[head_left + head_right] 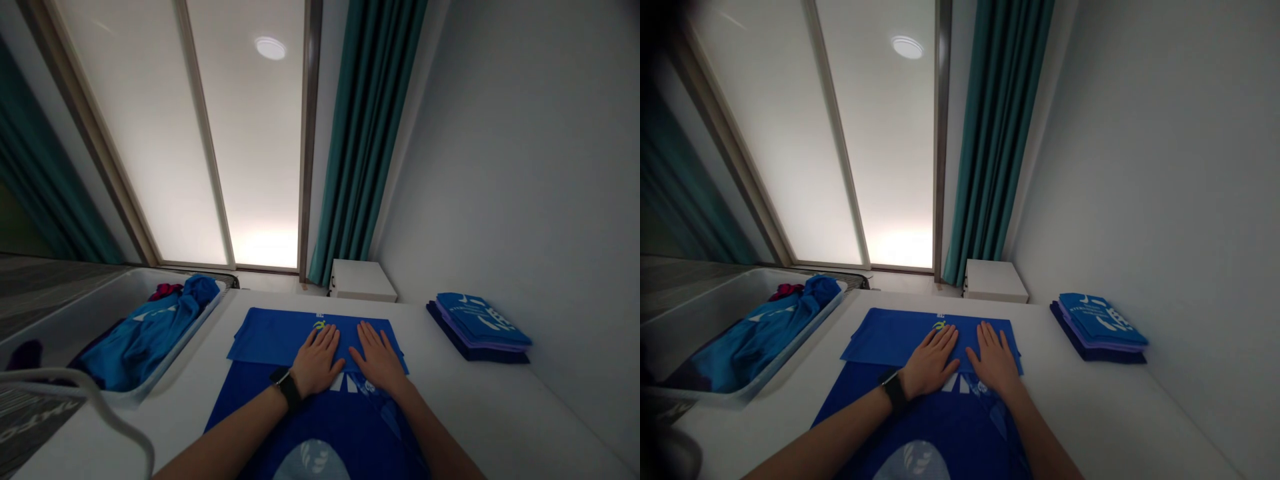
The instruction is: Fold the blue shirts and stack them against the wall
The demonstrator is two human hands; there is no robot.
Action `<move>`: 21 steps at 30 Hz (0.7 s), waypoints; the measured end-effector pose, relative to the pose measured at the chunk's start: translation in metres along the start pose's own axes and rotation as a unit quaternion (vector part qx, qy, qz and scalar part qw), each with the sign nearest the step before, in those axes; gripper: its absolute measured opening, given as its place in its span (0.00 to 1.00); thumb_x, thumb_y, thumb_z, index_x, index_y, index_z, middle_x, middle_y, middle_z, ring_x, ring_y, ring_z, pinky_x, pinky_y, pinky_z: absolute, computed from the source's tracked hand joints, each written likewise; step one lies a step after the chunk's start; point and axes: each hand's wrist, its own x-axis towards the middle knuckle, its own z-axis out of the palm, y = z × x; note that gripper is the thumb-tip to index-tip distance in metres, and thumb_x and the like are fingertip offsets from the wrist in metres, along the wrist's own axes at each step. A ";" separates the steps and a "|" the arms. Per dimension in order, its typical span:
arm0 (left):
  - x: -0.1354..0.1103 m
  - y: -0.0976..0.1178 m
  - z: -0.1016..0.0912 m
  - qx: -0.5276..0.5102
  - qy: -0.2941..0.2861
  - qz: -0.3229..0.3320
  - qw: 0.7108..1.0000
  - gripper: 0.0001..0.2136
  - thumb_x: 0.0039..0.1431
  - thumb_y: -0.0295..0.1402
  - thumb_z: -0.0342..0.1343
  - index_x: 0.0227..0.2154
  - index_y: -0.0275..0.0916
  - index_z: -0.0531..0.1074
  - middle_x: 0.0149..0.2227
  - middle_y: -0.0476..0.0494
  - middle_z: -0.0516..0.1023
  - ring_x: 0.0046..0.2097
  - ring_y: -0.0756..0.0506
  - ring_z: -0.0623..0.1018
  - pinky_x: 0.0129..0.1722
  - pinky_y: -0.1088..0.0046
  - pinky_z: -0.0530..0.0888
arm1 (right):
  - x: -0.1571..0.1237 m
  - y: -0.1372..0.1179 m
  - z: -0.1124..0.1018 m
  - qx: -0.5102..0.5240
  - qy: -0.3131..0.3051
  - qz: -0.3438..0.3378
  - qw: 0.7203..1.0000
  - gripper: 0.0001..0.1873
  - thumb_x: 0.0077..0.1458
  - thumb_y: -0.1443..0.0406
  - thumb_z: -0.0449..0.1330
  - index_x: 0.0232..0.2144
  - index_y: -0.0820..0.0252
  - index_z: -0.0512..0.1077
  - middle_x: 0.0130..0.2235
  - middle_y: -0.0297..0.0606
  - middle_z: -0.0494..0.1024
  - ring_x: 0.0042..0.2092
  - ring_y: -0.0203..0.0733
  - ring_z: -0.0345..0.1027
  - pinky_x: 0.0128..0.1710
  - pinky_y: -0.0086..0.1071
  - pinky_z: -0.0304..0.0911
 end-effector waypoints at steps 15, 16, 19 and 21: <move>-0.067 -0.095 -0.020 0.049 -0.009 -0.075 0.996 0.29 0.69 0.47 0.36 0.64 0.34 0.56 0.66 0.37 0.56 0.67 0.41 0.57 0.65 0.56 0.55 | -0.001 0.000 -0.004 0.001 -0.020 0.002 1.000 0.41 0.63 0.47 0.35 0.67 0.70 0.46 0.69 0.45 0.44 0.70 0.46 0.33 0.67 0.47 0.29; -0.069 -0.096 -0.020 0.050 -0.006 -0.075 0.996 0.29 0.69 0.47 0.36 0.64 0.34 0.56 0.66 0.38 0.57 0.67 0.41 0.57 0.65 0.56 0.55 | 0.000 0.001 -0.004 0.004 -0.021 0.003 1.000 0.40 0.63 0.48 0.36 0.67 0.70 0.47 0.69 0.45 0.45 0.70 0.46 0.33 0.67 0.47 0.29; -0.070 -0.095 -0.020 0.048 0.003 -0.074 0.996 0.28 0.69 0.47 0.37 0.64 0.35 0.57 0.66 0.38 0.57 0.67 0.41 0.58 0.65 0.56 0.55 | 0.001 -0.003 -0.008 0.015 -0.021 -0.006 1.000 0.37 0.63 0.52 0.36 0.67 0.70 0.47 0.69 0.45 0.46 0.70 0.46 0.34 0.67 0.47 0.30; -0.069 -0.094 -0.021 0.047 0.002 -0.073 0.996 0.28 0.69 0.47 0.37 0.64 0.34 0.57 0.66 0.37 0.57 0.67 0.40 0.58 0.65 0.56 0.55 | 0.003 -0.016 -0.011 0.017 -0.014 -0.023 0.999 0.35 0.64 0.56 0.36 0.67 0.71 0.48 0.69 0.45 0.46 0.69 0.45 0.35 0.67 0.46 0.30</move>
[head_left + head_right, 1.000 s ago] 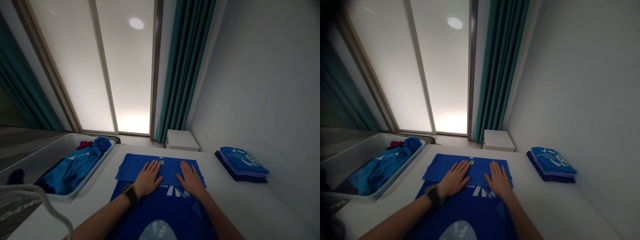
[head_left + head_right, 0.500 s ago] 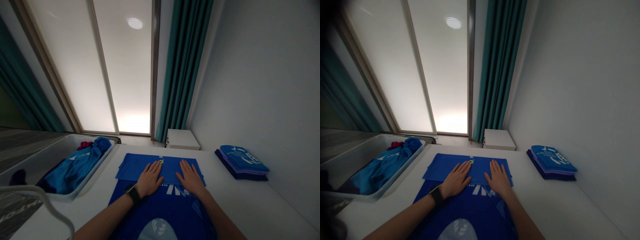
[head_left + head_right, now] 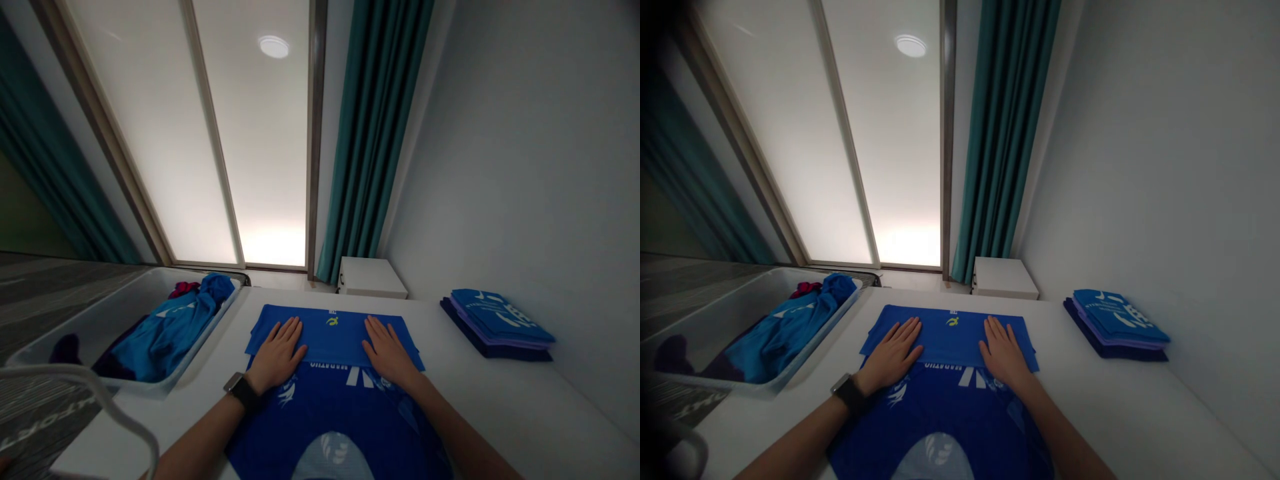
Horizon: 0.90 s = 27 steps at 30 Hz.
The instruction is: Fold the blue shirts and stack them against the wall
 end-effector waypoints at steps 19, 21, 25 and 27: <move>0.000 -0.002 0.005 -0.008 0.027 0.004 1.000 0.27 0.68 0.47 0.38 0.64 0.37 0.58 0.66 0.38 0.59 0.66 0.40 0.58 0.65 0.57 0.55 | 0.016 -0.044 0.008 0.016 -0.010 -0.063 0.998 0.38 0.65 0.49 0.33 0.67 0.67 0.45 0.69 0.43 0.43 0.70 0.44 0.32 0.67 0.46 0.28; 0.000 -0.003 0.005 -0.009 0.027 0.007 1.000 0.28 0.68 0.47 0.37 0.64 0.37 0.57 0.66 0.39 0.58 0.66 0.40 0.58 0.65 0.56 0.55 | 0.012 -0.019 0.006 0.006 -0.014 -0.039 0.999 0.39 0.64 0.48 0.32 0.67 0.68 0.45 0.69 0.43 0.43 0.70 0.44 0.32 0.67 0.46 0.29; 0.000 -0.005 0.004 0.000 0.016 0.011 1.000 0.28 0.69 0.48 0.36 0.65 0.36 0.57 0.66 0.38 0.57 0.66 0.40 0.58 0.65 0.56 0.55 | 0.006 0.022 0.003 -0.010 -0.010 -0.014 1.000 0.39 0.64 0.48 0.31 0.67 0.68 0.45 0.69 0.43 0.44 0.70 0.43 0.33 0.67 0.45 0.30; 0.000 -0.004 0.005 0.003 0.020 0.012 1.000 0.28 0.68 0.47 0.37 0.64 0.37 0.57 0.66 0.38 0.58 0.66 0.40 0.59 0.65 0.56 0.56 | 0.004 0.034 0.002 -0.021 -0.006 -0.011 1.000 0.38 0.65 0.49 0.32 0.67 0.68 0.45 0.69 0.43 0.45 0.69 0.43 0.35 0.67 0.44 0.30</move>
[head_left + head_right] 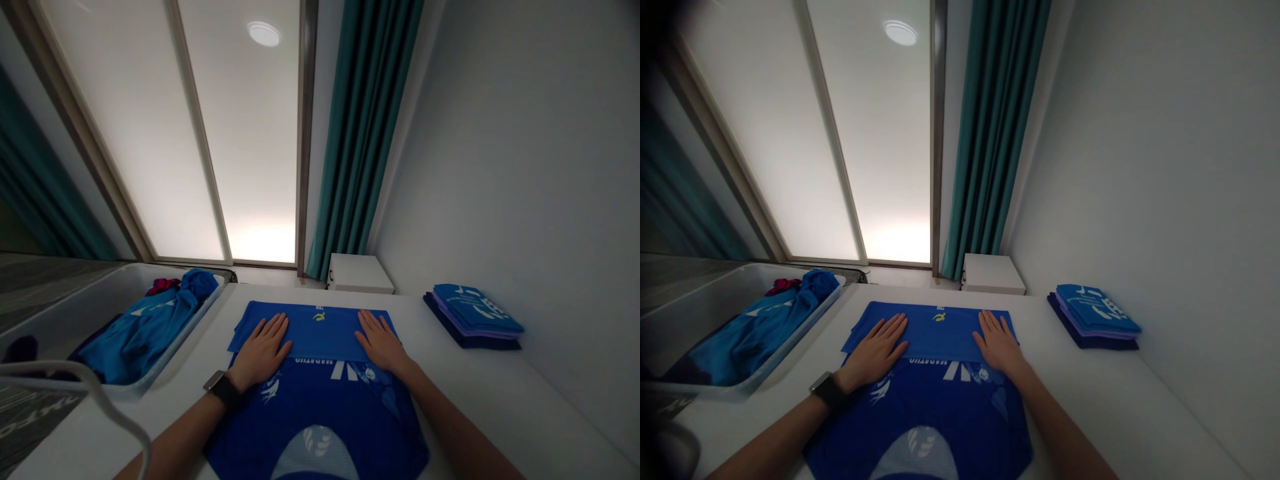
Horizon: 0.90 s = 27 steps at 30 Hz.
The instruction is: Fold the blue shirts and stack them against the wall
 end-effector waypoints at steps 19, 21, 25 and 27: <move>0.009 -0.062 -0.023 0.037 -0.033 -0.133 0.990 0.21 0.67 0.38 0.40 0.59 0.42 0.65 0.62 0.40 0.66 0.64 0.39 0.62 0.63 0.51 0.55 | 0.000 0.011 0.011 -0.038 0.019 0.043 0.998 0.37 0.64 0.51 0.34 0.67 0.69 0.47 0.69 0.42 0.47 0.69 0.44 0.37 0.67 0.46 0.30; 0.024 -0.070 -0.029 0.029 -0.033 -0.102 0.994 0.21 0.65 0.33 0.40 0.57 0.42 0.66 0.60 0.39 0.69 0.62 0.38 0.65 0.61 0.52 0.57 | 0.000 0.011 0.011 -0.040 0.019 0.044 0.998 0.37 0.64 0.51 0.34 0.67 0.69 0.47 0.69 0.41 0.46 0.69 0.44 0.37 0.67 0.46 0.30; 0.056 -0.091 -0.040 -0.002 -0.103 -0.042 0.994 0.20 0.60 0.31 0.45 0.53 0.42 0.70 0.53 0.39 0.74 0.55 0.40 0.72 0.55 0.61 0.67 | 0.000 0.012 0.012 -0.037 0.022 0.043 0.998 0.37 0.64 0.51 0.35 0.67 0.68 0.48 0.69 0.41 0.47 0.69 0.44 0.38 0.67 0.46 0.31; 0.067 -0.100 -0.043 -0.013 -0.127 -0.022 0.992 0.18 0.58 0.30 0.47 0.50 0.42 0.73 0.49 0.41 0.76 0.52 0.42 0.74 0.53 0.67 0.68 | 0.000 0.012 0.013 -0.031 0.028 0.043 0.998 0.37 0.64 0.51 0.35 0.67 0.68 0.48 0.68 0.41 0.48 0.69 0.44 0.39 0.67 0.46 0.31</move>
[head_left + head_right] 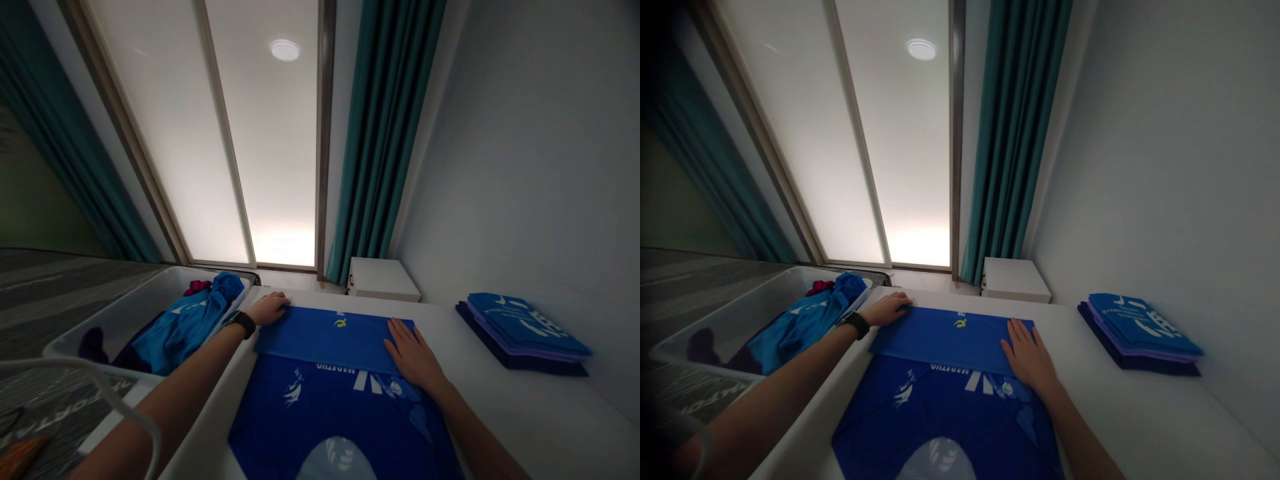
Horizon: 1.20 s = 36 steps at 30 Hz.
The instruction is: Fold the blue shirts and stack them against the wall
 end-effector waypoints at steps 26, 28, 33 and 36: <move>0.014 -0.035 -0.007 -0.120 -0.076 -0.033 0.989 0.12 0.52 0.37 0.51 0.36 0.40 0.76 0.36 0.45 0.81 0.39 0.44 0.78 0.38 0.74 0.70 | 0.040 0.050 -0.013 0.046 0.028 0.012 0.998 0.22 0.62 0.67 0.46 0.55 0.62 0.68 0.55 0.49 0.70 0.57 0.50 0.61 0.56 0.38 0.53; 0.012 -0.036 -0.008 -0.123 -0.076 -0.032 0.989 0.13 0.51 0.38 0.52 0.36 0.41 0.77 0.37 0.45 0.81 0.39 0.44 0.78 0.38 0.74 0.70 | 0.053 0.062 -0.018 0.055 0.011 0.016 0.998 0.19 0.59 0.66 0.51 0.51 0.62 0.71 0.51 0.49 0.72 0.54 0.51 0.63 0.53 0.38 0.56; 0.010 -0.040 -0.007 -0.126 -0.086 -0.032 0.988 0.15 0.50 0.38 0.53 0.39 0.41 0.77 0.39 0.44 0.81 0.40 0.43 0.79 0.40 0.74 0.71 | 0.078 0.076 -0.027 0.104 -0.044 0.013 0.994 0.10 0.50 0.65 0.59 0.37 0.61 0.75 0.42 0.44 0.76 0.45 0.47 0.66 0.46 0.33 0.58; 0.009 -0.042 -0.007 -0.125 -0.091 -0.034 0.987 0.16 0.50 0.37 0.53 0.40 0.41 0.78 0.41 0.44 0.81 0.42 0.42 0.78 0.43 0.74 0.71 | 0.085 0.079 -0.031 0.154 -0.077 -0.002 0.985 0.08 0.51 0.67 0.57 0.34 0.62 0.74 0.39 0.42 0.78 0.41 0.42 0.68 0.41 0.30 0.60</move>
